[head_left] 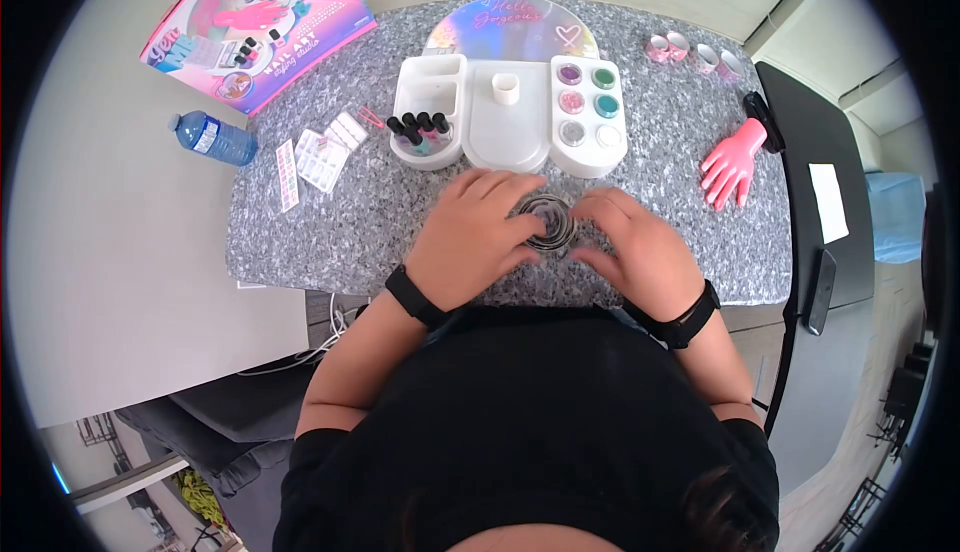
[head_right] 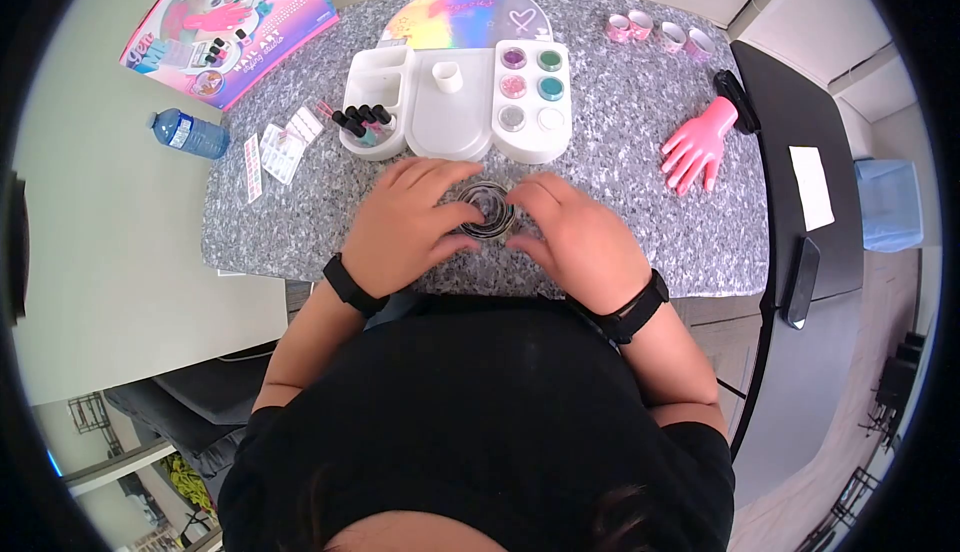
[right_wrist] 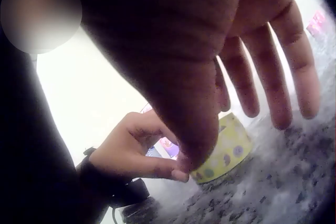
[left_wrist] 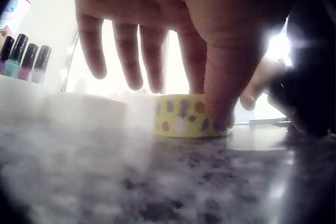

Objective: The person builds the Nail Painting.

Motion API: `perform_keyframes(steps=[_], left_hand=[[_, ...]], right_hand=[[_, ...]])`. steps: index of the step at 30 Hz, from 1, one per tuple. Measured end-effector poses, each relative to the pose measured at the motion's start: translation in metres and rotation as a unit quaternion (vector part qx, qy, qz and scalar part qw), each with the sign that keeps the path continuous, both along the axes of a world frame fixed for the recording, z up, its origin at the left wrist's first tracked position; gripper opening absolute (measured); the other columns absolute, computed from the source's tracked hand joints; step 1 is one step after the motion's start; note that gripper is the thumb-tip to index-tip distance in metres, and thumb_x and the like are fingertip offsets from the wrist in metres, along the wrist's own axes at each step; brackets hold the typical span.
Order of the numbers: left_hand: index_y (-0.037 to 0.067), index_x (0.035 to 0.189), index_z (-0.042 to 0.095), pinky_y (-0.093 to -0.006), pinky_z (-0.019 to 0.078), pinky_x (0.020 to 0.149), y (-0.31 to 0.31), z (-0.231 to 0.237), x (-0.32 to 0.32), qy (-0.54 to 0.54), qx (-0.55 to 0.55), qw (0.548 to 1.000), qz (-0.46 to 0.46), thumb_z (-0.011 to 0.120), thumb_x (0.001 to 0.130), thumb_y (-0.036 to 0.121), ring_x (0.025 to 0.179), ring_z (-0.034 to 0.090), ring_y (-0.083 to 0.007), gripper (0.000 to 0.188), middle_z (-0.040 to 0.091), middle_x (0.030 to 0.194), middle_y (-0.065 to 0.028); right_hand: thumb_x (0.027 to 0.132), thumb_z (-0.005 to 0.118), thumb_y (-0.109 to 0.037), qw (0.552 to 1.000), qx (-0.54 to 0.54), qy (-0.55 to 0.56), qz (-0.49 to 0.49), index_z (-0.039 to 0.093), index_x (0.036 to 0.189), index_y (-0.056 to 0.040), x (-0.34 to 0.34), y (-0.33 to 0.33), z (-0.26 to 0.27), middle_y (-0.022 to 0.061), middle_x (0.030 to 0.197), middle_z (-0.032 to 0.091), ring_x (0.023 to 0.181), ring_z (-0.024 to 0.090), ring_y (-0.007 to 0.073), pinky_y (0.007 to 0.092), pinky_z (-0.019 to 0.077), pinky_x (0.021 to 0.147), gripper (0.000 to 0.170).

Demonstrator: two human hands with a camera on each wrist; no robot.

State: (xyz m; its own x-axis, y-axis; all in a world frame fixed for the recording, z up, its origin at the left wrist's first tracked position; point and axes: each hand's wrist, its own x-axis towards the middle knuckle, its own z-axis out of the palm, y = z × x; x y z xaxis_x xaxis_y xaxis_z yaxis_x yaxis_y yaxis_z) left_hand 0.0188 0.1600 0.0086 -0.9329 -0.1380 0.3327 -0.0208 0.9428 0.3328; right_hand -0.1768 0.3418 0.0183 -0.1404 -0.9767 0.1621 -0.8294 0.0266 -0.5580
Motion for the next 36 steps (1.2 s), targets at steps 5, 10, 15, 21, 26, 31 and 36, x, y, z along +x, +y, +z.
perform_keyframes(steps=[5, 10, 15, 21, 26, 31, 36], left_hand=[[0.015, 0.097, 0.078, -0.0491, 0.0444, 0.117, -0.001, 0.005, -0.002, 0.024, -0.003, 1.0, -0.019, 0.086, 0.085, 0.024, 0.133, 0.063, -0.0303, 0.017, 0.067, 0.147, -0.0057], [0.012, 0.098, 0.078, -0.0457, 0.048, 0.114, -0.012, 0.021, 0.01, 0.098, 0.109, 0.988, 0.048, 0.088, 0.084, 0.016, 0.131, 0.067, -0.0314, 0.018, 0.072, 0.141, -0.0083], [0.008, 0.103, 0.077, -0.0445, 0.0565, 0.099, -0.028, 0.012, 0.015, 0.201, 0.232, 0.95, 0.064, 0.088, 0.086, 0.01, 0.117, 0.073, -0.0339, 0.021, 0.076, 0.13, -0.0106], [0.006, 0.118, 0.076, -0.0437, 0.0569, 0.1, -0.049, 0.009, 0.022, 0.241, 0.138, 0.947, 0.16, 0.087, 0.09, 0.011, 0.116, 0.074, -0.0349, 0.031, 0.076, 0.127, -0.016], [0.004, 0.144, 0.066, -0.0439, 0.0505, 0.113, -0.069, -0.005, 0.039, 0.25, 0.222, 0.899, 0.284, 0.083, 0.097, 0.018, 0.13, 0.068, -0.0279, 0.051, 0.071, 0.141, -0.0141], [0.004, 0.137, 0.068, -0.0428, 0.0506, 0.109, -0.069, -0.004, 0.053, 0.268, 0.265, 0.869, 0.321, 0.079, 0.099, 0.017, 0.127, 0.067, -0.0285, 0.042, 0.071, 0.138, -0.0158], [0.003, 0.134, 0.069, -0.0426, 0.0501, 0.11, -0.07, -0.019, 0.063, 0.286, 0.266, 0.86, 0.327, 0.078, 0.099, 0.015, 0.127, 0.067, -0.0283, 0.037, 0.072, 0.138, -0.0156]], right_hand=[[0.086, 0.089, -0.024, 0.999, 0.017, -0.031, 0.001, 0.065, 0.134, -0.006, 0.002, -0.009, 0.0, 0.0148, 0.133, 0.069, 0.12, 0.069, 0.0412, 0.0491, 0.058, 0.098, 0.057], [0.083, 0.093, -0.016, 0.981, -0.179, -0.073, 0.015, 0.066, 0.139, -0.0055, 0.006, -0.027, 0.012, 0.0157, 0.13, 0.073, 0.118, 0.069, 0.0407, 0.0466, 0.0571, 0.101, 0.063], [0.084, 0.091, -0.01, 0.965, -0.243, -0.059, 0.079, 0.069, 0.132, -0.0049, 0.015, -0.07, 0.044, 0.0128, 0.123, 0.075, 0.112, 0.071, 0.0369, 0.0442, 0.0581, 0.097, 0.052], [0.09, 0.084, -0.008, 0.967, -0.21, -0.102, 0.098, 0.07, 0.128, -0.0059, 0.016, -0.132, 0.048, 0.0145, 0.117, 0.073, 0.103, 0.074, 0.0321, 0.0396, 0.0614, 0.089, 0.04], [0.091, 0.083, -0.008, 0.964, -0.217, -0.147, 0.044, 0.07, 0.125, -0.0034, 0.013, -0.192, 0.05, 0.0133, 0.111, 0.074, 0.099, 0.075, 0.0295, 0.0383, 0.0639, 0.089, 0.037], [0.09, 0.088, -0.015, 0.983, -0.114, -0.139, 0.037, 0.073, 0.126, -0.0066, 0.012, -0.243, 0.026, 0.009, 0.108, 0.074, 0.105, 0.073, 0.0237, 0.0391, 0.0614, 0.095, 0.04], [0.085, 0.089, -0.021, 0.995, -0.076, -0.063, 0.017, 0.076, 0.122, -0.0086, 0.016, -0.254, 0.016, 0.0096, 0.109, 0.077, 0.113, 0.069, 0.0322, 0.0437, 0.0545, 0.104, 0.041]])
